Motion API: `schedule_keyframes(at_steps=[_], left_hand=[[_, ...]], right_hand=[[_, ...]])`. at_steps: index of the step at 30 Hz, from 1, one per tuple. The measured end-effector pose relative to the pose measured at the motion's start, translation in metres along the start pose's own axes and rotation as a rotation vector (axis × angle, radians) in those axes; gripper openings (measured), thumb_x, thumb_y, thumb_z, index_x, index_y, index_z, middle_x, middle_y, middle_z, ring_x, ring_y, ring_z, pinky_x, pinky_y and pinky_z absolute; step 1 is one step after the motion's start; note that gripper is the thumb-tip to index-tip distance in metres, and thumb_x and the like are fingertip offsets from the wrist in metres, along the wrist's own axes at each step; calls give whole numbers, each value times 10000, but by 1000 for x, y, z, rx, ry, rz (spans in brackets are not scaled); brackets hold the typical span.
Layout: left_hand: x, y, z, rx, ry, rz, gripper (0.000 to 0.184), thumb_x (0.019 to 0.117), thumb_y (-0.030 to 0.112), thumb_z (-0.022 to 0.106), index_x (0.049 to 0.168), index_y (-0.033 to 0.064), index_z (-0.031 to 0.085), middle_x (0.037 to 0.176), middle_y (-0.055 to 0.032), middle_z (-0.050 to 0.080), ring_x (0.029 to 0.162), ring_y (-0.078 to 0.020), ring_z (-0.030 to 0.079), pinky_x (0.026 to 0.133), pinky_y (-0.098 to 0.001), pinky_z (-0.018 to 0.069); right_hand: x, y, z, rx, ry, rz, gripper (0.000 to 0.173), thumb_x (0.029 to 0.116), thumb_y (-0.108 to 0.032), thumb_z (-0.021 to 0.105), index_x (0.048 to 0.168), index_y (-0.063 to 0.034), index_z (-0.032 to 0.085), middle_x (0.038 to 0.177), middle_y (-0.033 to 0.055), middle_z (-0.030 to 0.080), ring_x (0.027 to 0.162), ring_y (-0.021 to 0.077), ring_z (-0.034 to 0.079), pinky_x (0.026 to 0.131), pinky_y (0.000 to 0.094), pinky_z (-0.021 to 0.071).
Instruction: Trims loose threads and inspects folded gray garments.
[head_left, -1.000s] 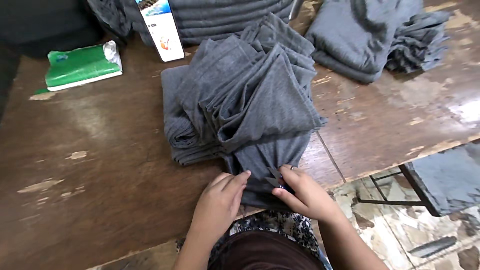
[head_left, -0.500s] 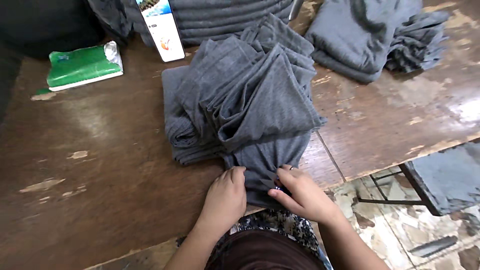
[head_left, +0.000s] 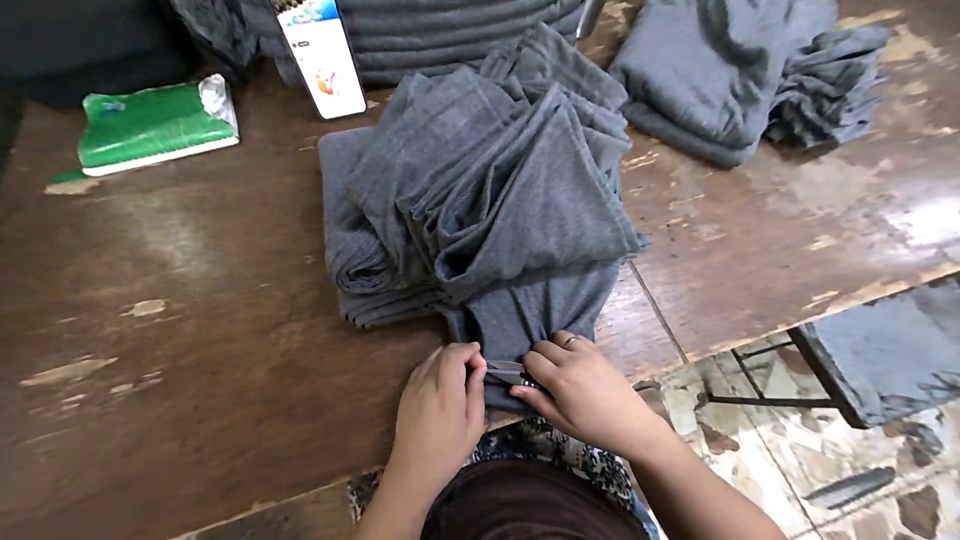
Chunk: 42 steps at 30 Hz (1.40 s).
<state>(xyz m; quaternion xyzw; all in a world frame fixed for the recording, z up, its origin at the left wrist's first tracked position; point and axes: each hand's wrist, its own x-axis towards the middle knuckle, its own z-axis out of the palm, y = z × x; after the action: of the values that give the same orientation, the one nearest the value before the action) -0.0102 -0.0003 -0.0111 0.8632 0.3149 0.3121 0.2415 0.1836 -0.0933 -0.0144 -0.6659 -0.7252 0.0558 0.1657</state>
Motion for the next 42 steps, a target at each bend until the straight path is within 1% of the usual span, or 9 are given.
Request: schedule_keyframes(at_steps=[9,13,15,21,25,28,33,37,42], left_hand=[[-1,-7,-8,-337,-60,116,341,1095,350,447,1143,59,618,852,-28,641,789,-50,625,770,-206,549],[8,4,-1,1,-138,57,504,863,459,734,1270,163,709,1090,-84,670,1017,-255,631,837,-441,533],[18,10,6,65,-152,-39,598,769,248,778,1347,134,673,1055,-102,690,980,-313,657,787,-511,538],[37,6,-9,-564,19,-145,449,923,-82,380,1283,-70,648,1286,-133,691,1200,-84,644,1059,-250,494],[52,25,-12,-1004,44,-220,399,983,-59,324,1150,-9,683,1114,-9,723,908,-58,694,795,-259,599],[76,31,-15,-1067,173,-280,410,1016,17,334,1196,94,693,1120,16,719,930,-88,691,838,-303,586],[92,20,-16,-1111,55,-269,651,1063,192,423,1652,224,147,1649,-32,355,1461,-198,432,1172,-414,408],[56,2,-17,-766,-68,-37,516,1031,371,579,1360,-27,573,1350,-132,647,1237,-198,627,1044,-381,519],[1,-13,-27,-200,-409,31,415,853,332,787,1222,148,740,1198,-16,729,1199,-236,638,1000,-533,502]], right_hand=[[-6,11,-5,223,53,-33,548,1056,-542,412,870,-68,615,776,101,631,773,286,638,723,454,526],[-15,21,-17,534,143,-45,374,968,-411,661,916,-50,576,778,61,570,751,122,556,705,268,488],[-14,15,-17,535,182,-74,219,902,-230,686,911,-43,572,797,79,577,771,135,561,725,250,482],[-19,44,-31,331,481,75,224,870,-197,624,969,-3,572,867,119,589,784,127,578,682,244,491],[-4,47,-76,491,799,-90,116,938,-178,650,982,-209,547,1066,-110,641,1042,-10,623,909,174,522],[38,30,-86,510,979,-163,198,921,-125,678,984,-260,549,1246,-149,617,1149,19,622,926,227,562],[102,48,-56,558,499,-88,110,867,-25,541,961,25,513,1455,240,491,1299,250,562,987,365,540],[76,41,-57,659,504,-136,131,949,-79,524,1069,-38,494,1469,169,483,1321,238,570,982,382,586],[15,23,-22,684,86,-224,332,983,-332,656,1088,-20,613,1112,140,666,921,144,652,784,284,572]])
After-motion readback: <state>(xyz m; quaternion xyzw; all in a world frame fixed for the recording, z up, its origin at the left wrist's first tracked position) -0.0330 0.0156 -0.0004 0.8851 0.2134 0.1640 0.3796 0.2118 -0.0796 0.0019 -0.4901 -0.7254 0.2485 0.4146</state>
